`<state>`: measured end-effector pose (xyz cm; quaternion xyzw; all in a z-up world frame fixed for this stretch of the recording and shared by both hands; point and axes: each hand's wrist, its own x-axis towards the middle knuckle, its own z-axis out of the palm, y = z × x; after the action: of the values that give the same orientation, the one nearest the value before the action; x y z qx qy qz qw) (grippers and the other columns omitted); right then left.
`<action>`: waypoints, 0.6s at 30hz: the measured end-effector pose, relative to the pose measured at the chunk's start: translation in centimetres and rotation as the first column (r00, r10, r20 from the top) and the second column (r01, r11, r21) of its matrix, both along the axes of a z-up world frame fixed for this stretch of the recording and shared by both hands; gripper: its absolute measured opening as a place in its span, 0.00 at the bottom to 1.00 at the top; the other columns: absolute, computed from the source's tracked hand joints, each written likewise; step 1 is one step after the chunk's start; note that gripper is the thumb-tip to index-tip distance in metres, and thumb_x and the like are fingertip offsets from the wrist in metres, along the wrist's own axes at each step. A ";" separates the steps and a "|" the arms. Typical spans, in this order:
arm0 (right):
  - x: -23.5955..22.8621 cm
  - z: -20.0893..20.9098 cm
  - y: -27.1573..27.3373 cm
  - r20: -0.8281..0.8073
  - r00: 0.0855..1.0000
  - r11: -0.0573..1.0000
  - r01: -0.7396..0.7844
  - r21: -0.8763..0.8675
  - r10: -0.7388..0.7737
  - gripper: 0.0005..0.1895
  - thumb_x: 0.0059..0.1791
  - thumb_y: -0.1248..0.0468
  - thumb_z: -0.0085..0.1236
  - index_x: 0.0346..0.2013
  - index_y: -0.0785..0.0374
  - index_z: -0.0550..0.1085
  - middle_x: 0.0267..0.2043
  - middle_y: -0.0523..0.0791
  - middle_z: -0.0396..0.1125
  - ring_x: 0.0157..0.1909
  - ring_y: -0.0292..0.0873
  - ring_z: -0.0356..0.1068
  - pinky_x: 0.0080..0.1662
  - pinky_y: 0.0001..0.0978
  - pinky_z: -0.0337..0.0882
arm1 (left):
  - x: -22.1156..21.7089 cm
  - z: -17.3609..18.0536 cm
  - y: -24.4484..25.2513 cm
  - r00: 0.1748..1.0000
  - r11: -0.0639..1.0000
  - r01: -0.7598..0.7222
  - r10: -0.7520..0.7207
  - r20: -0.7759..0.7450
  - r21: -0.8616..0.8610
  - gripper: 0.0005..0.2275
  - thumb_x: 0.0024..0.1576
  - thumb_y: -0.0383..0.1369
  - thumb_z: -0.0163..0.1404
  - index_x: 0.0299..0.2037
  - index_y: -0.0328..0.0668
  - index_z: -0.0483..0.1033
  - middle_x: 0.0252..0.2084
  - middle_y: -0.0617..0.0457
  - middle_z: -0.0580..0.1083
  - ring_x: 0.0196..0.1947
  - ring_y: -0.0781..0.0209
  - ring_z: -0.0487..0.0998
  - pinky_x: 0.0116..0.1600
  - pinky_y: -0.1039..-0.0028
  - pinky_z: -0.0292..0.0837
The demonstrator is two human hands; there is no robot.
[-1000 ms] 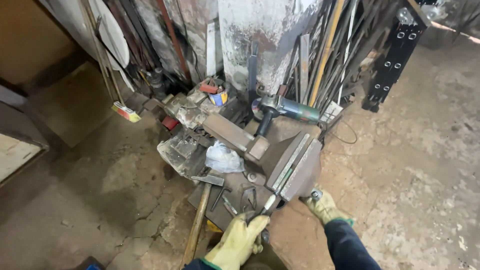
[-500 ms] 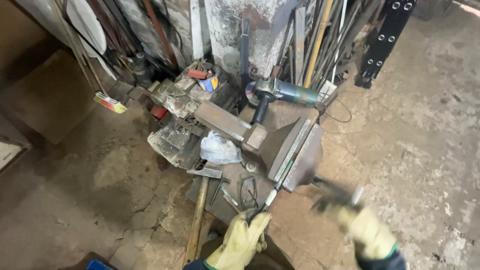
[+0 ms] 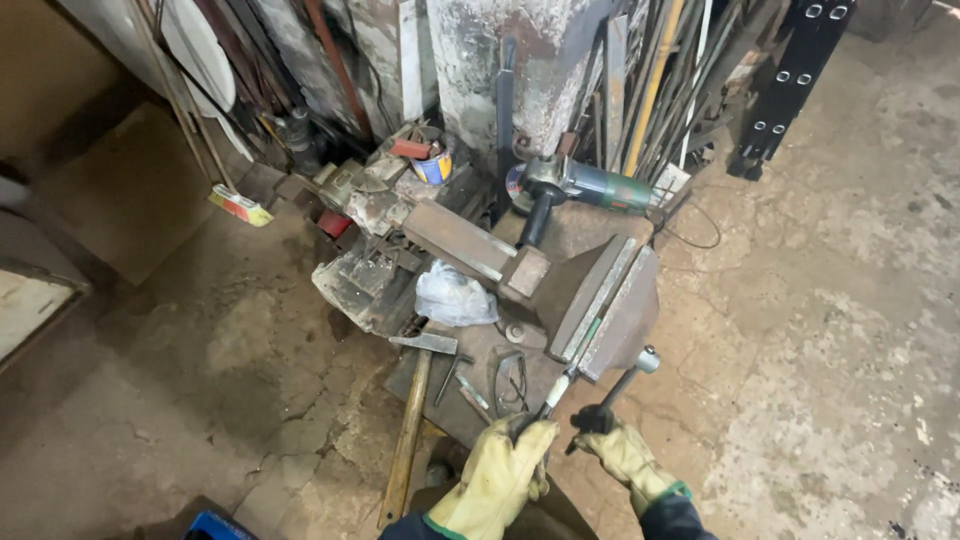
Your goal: The person welds a steel frame resting on sawhorses using an electrode holder, striking an arc that produces sparks. They then use a chipping hammer to knock slag off the weld, walk to a bench vise to adjust a tool, grind the weld area with an angle grinder, and return to weld the frame again.
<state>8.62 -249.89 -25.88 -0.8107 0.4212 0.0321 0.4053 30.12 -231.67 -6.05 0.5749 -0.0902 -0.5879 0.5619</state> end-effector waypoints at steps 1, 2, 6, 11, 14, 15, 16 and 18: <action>-0.9 -2.0 -0.3 0.140 0.935 0.908 -0.268 -0.323 0.326 0.17 0.46 0.57 0.59 0.51 0.44 0.78 0.44 0.45 0.77 0.44 0.47 0.77 0.46 0.37 0.74 | 0.3 -0.2 -0.2 0.996 0.998 0.058 -0.056 0.067 -0.016 0.12 0.61 0.39 0.54 0.35 0.37 0.77 0.19 0.53 0.72 0.15 0.66 0.71 0.21 0.74 0.64; -2.5 -3.9 0.4 0.160 0.765 0.662 -0.407 -0.629 0.623 0.13 0.50 0.56 0.56 0.48 0.38 0.78 0.49 0.43 0.77 0.46 0.48 0.78 0.46 0.36 0.75 | 0.2 -0.2 0.3 0.985 0.992 0.123 -0.120 0.125 -0.018 0.12 0.62 0.40 0.53 0.37 0.37 0.78 0.19 0.52 0.74 0.15 0.66 0.73 0.21 0.74 0.65; 1.7 1.6 2.1 -0.255 0.947 0.971 -0.152 0.184 0.196 0.13 0.52 0.54 0.54 0.49 0.44 0.80 0.44 0.44 0.75 0.34 0.46 0.78 0.43 0.38 0.79 | 2.6 2.3 1.0 0.893 0.963 0.256 -0.270 0.361 0.089 0.16 0.65 0.44 0.50 0.45 0.39 0.82 0.28 0.53 0.78 0.22 0.69 0.76 0.28 0.79 0.69; 0.0 2.0 4.8 0.030 0.825 0.532 0.336 0.777 -0.565 0.15 0.47 0.64 0.66 0.39 0.75 0.75 0.34 0.52 0.75 0.35 0.46 0.79 0.39 0.43 0.82 | 8.5 7.5 5.0 0.266 0.843 -0.158 -0.465 0.844 0.514 0.30 0.51 0.59 0.55 0.57 0.50 0.74 0.36 0.44 0.81 0.34 0.49 0.82 0.39 0.65 0.77; 0.7 4.7 5.0 -0.042 0.819 0.486 0.379 0.787 -0.572 0.18 0.41 0.63 0.68 0.41 0.70 0.75 0.31 0.49 0.75 0.31 0.46 0.75 0.34 0.40 0.74 | 11.2 -1.1 9.8 0.597 0.632 -0.017 -0.615 0.515 0.775 0.24 0.47 0.58 0.62 0.38 0.44 0.86 0.32 0.44 0.82 0.31 0.50 0.85 0.38 0.62 0.79; 0.8 4.3 4.2 -0.033 0.817 0.493 0.378 0.784 -0.575 0.18 0.41 0.63 0.68 0.41 0.70 0.75 0.31 0.49 0.75 0.31 0.46 0.75 0.34 0.40 0.74 | 11.6 -14.1 10.3 0.593 0.640 -0.018 -0.612 0.524 0.768 0.24 0.47 0.58 0.62 0.38 0.44 0.86 0.32 0.44 0.82 0.31 0.50 0.85 0.38 0.62 0.79; 0.6 3.7 4.2 -0.017 0.850 0.575 0.371 0.729 -0.527 0.19 0.42 0.61 0.68 0.41 0.71 0.76 0.33 0.49 0.77 0.33 0.45 0.77 0.36 0.38 0.77 | 10.8 -25.4 13.6 0.605 0.716 0.055 -0.579 0.548 0.696 0.23 0.46 0.56 0.65 0.35 0.42 0.86 0.31 0.41 0.82 0.32 0.51 0.85 0.38 0.62 0.79; 1.2 4.3 4.3 -0.013 0.878 0.648 0.363 0.670 -0.479 0.19 0.44 0.59 0.68 0.42 0.71 0.77 0.34 0.49 0.78 0.36 0.44 0.79 0.39 0.37 0.80 | 10.4 -32.8 18.3 0.620 0.777 0.133 -0.549 0.560 0.615 0.22 0.45 0.53 0.68 0.33 0.40 0.86 0.30 0.38 0.82 0.33 0.53 0.85 0.37 0.61 0.79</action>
<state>9.80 -245.56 -21.60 -0.4958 0.5249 0.0147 0.6917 40.54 -213.37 -38.87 0.8547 -0.2522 -0.4179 0.1769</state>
